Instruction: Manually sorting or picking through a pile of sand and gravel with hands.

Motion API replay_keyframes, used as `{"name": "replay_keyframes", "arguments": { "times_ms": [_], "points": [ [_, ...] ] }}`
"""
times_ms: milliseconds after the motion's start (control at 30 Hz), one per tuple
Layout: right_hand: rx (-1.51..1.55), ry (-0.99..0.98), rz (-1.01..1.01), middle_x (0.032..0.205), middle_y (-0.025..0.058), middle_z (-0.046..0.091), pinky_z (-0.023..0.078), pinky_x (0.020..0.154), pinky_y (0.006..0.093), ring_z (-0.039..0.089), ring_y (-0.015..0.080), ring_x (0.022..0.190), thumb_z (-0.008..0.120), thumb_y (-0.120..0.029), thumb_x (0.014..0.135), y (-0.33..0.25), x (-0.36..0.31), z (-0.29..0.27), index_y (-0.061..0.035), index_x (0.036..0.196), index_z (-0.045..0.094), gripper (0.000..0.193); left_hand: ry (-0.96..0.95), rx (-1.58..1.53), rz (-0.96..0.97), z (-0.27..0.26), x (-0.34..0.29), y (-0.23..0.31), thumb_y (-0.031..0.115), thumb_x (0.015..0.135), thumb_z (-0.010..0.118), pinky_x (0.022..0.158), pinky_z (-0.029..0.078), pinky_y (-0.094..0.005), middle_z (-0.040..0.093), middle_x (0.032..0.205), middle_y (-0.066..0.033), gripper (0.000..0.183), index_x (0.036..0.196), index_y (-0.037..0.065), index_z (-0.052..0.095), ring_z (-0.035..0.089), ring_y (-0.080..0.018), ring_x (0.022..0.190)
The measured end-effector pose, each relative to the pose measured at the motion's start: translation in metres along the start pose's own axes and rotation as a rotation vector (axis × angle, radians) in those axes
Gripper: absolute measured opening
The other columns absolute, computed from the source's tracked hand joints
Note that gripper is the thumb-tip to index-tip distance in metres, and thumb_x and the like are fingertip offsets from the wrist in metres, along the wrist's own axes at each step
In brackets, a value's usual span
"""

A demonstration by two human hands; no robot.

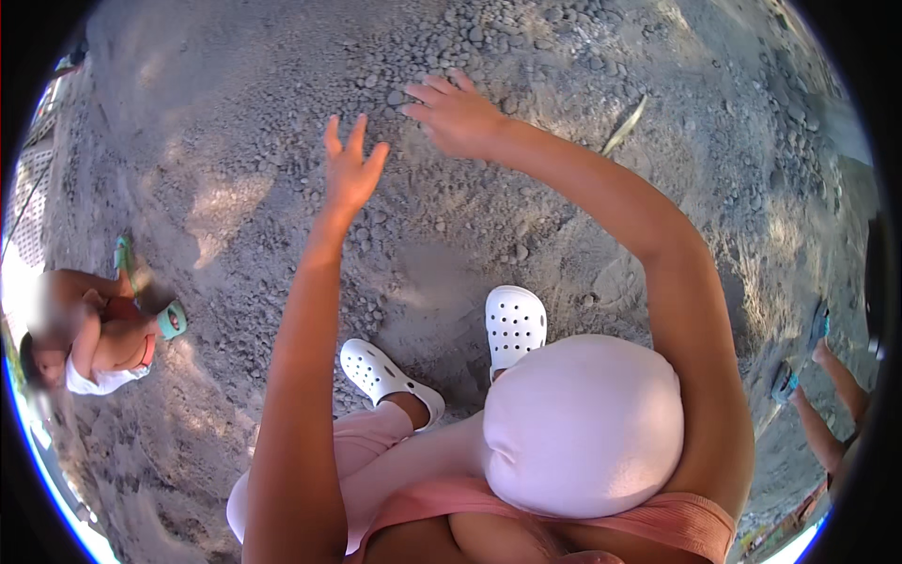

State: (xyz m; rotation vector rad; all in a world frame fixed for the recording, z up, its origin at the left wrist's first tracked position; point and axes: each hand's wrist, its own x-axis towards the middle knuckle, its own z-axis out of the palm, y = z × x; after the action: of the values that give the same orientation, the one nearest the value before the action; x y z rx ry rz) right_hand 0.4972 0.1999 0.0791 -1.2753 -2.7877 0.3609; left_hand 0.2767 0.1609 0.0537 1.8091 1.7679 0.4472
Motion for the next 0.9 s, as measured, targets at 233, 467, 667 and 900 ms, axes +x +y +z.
{"name": "replay_keyframes", "arguments": {
  "times_ms": [233,467,667,900],
  "points": [
    [-0.037,0.567,0.505,0.143,0.0207,0.026,0.017,0.106,0.0622,0.020,0.0428,0.134,0.056,-0.033,0.085,0.077,0.073,0.039,-0.0121,0.130,0.046,0.051,-0.014,-0.104,-0.107,-0.001,-0.052,-0.023,0.026,0.089,0.058,0.106,0.026,-0.0462,0.006,0.149,-0.0229,0.052,0.138,0.016,0.043,0.015,-0.0415,0.136],
    [0.098,0.684,0.677,0.136,0.0213,0.033,0.021,0.105,0.0586,0.025,0.0409,0.130,0.059,-0.035,0.081,0.094,0.087,0.069,-0.0099,0.127,0.047,0.054,0.172,0.048,-0.083,-0.044,-0.089,-0.022,0.017,0.090,0.052,0.106,0.026,-0.0435,0.018,0.147,-0.0164,0.045,0.135,0.013,0.046,0.023,-0.0338,0.135],
    [0.166,0.576,0.566,0.138,0.0197,0.033,0.020,0.106,0.0573,0.025,0.0429,0.130,0.056,-0.033,0.082,0.096,0.066,0.076,-0.0085,0.131,0.042,0.057,-0.065,0.188,0.328,-0.142,-0.084,0.188,-0.001,0.071,0.050,0.105,0.031,-0.0430,0.043,0.134,-0.0166,0.049,0.119,0.004,0.057,0.037,-0.0316,0.129],
    [0.246,0.319,0.512,0.148,0.0165,0.021,0.017,0.111,0.0527,0.016,0.0396,0.137,0.053,-0.038,0.086,0.094,0.061,0.055,-0.0160,0.143,0.029,0.066,-0.602,0.580,0.614,-0.219,-0.112,0.272,-0.003,0.060,0.058,0.100,0.037,-0.0468,0.049,0.131,-0.0150,0.037,0.097,-0.002,0.058,0.043,-0.0398,0.124]
  ]
}}
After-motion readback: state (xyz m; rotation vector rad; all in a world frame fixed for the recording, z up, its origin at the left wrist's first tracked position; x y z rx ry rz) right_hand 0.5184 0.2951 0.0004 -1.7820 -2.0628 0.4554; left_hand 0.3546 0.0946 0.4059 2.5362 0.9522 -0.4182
